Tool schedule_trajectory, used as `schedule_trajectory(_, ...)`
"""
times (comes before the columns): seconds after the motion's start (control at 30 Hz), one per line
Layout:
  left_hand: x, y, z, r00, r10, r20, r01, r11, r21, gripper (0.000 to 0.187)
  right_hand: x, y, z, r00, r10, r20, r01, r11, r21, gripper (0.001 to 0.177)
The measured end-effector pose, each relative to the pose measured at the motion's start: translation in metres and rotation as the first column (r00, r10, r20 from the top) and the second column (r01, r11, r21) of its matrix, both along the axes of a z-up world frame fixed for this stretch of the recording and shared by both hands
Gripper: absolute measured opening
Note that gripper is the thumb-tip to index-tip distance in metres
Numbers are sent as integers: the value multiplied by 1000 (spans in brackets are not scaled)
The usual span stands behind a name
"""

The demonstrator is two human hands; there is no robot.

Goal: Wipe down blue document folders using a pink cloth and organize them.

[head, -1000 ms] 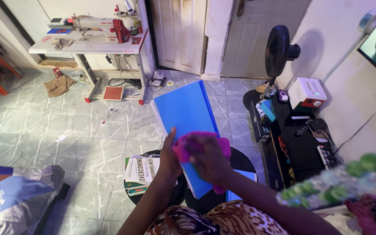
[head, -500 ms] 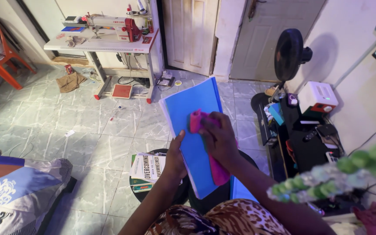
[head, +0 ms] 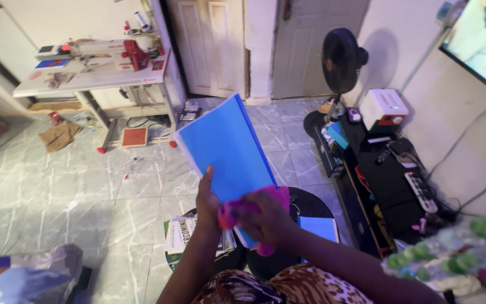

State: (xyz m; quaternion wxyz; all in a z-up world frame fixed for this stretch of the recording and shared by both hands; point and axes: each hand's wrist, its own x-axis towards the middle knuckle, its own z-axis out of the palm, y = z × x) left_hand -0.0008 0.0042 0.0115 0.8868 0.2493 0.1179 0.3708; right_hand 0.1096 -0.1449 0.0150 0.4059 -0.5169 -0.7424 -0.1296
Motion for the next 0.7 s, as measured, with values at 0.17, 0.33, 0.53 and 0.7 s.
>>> schedule_trajectory(0.17, 2, 5, 19, 978, -142, 151, 143, 990, 7, 51, 1, 1, -14, 988, 53, 146, -46, 998, -50, 31)
schedule_trajectory(0.33, 12, 14, 9, 940, -250, 233, 233, 967, 101, 53, 20, 5, -10, 995, -58, 80, 54, 997, 52, 41)
schedule_trajectory(0.53, 23, 23, -7, 931, -326, 165, 306, 943, 133, 52, 63, 9, -13, 817, -392, -423, 458, 887, 63, 24)
schedule_trajectory(0.7, 23, 17, 16, 895, -425, 132, 418, 905, 81, 58, 96, 13, -41, 566, -518, -641, 573, 807, -145, 30)
